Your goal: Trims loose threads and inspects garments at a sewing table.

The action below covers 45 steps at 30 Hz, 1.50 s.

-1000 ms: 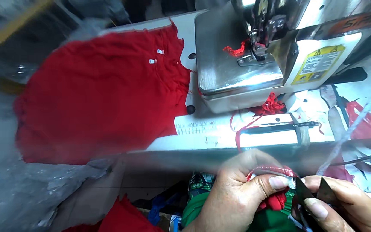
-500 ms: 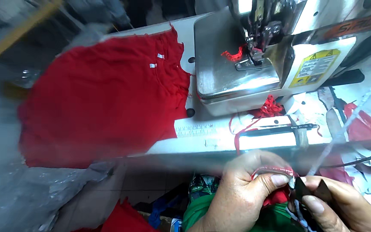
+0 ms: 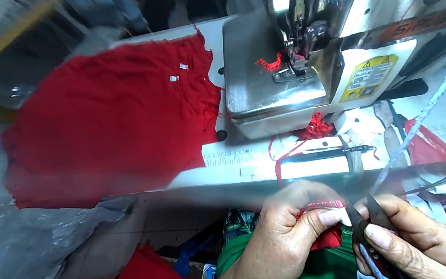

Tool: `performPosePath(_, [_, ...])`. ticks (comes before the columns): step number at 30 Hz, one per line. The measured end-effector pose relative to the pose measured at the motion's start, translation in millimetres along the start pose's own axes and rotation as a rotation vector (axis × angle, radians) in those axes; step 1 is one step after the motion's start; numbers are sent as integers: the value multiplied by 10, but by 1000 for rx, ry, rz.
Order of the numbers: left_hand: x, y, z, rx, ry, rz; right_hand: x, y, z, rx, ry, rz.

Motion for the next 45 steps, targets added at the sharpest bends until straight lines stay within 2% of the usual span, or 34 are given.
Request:
performPosePath(7, [10,-15,-23,3,-38,8,33,8,-30,-15,-22,14])
performPosePath(10, [15,-25,-20,18,-6,-24,38,19,-12,-34,5,-14])
performPosePath(14, [3,-69,7,-62,80,-71,5,93,70,-108,67,-174])
performPosePath(18, [11,-65,29,-79,72,-71,-5,179,56,-150,81,-290])
performPosePath(27, [9,-42,-21,118,1,14,80,125,3,-101,11,-42])
performPosePath(30, [4,-75,-20,213,47,-29,31,97,12,-164,34,-161])
performPosePath(33, [-1,-174,-103,245,222,-217,-66,-17,-43,-101,12,-358])
performPosePath(34, [-7,-181,-130,223,247,-255,-66,-56,-80,-86,51,-369])
performPosePath(37, [-26,-123,-98,174,133,-94,22,-1,-135,25,192,-251])
performPosePath(40, [-10,-75,-126,128,116,-29,50,61,-98,73,143,-199])
performPosePath(43, [-16,-95,-182,63,127,-45,76,124,-128,-81,196,-206])
performPosePath(45, [-25,-100,-175,22,121,-20,98,116,-239,-327,289,-284])
Point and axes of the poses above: each hand's wrist, its own x-axis towards the middle knuckle, its own z-axis out of the palm, y = z × x, the point moved 2 cm from there along x, towards the middle knuckle, and after that the axes turned 6 degrees about z, right-handed, at the moved point
